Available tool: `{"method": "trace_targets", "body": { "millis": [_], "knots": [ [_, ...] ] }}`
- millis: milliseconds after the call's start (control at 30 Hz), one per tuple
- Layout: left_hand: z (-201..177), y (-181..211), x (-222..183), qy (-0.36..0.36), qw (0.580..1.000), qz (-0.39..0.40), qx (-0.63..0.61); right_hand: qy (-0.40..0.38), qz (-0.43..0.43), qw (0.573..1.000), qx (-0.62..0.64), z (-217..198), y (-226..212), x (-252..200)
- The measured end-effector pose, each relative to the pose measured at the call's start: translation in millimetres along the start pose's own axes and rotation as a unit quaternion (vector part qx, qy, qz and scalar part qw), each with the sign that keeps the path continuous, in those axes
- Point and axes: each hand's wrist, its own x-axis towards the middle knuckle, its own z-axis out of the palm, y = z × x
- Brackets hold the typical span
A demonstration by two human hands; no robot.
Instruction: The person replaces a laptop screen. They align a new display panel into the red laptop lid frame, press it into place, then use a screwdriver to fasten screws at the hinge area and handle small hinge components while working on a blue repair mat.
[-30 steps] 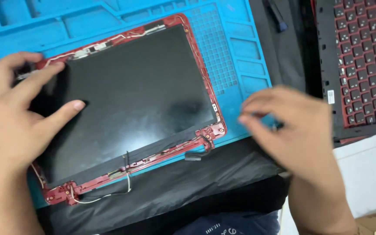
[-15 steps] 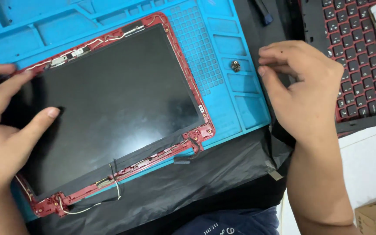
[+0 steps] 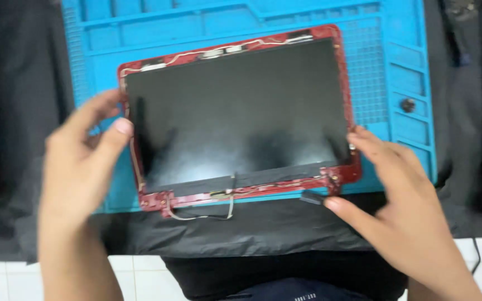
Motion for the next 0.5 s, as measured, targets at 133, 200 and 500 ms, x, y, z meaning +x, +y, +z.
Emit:
{"method": "trace_targets", "body": {
  "millis": [133, 200, 500],
  "knots": [
    [0, -21, -5, -0.073, 0.931, 0.042, -0.355, -0.045, 0.092, 0.983, 0.156, -3, 25, -5],
    [-4, -14, -4, -0.074, 0.858, -0.009, -0.508, -0.054, 0.115, 0.967, 0.222, -5, 33, -3],
    [14, -19, -28, -0.168, 0.813, -0.196, -0.522, -0.021, 0.129, 0.937, 0.324, 6, 31, -6]
  ]
}}
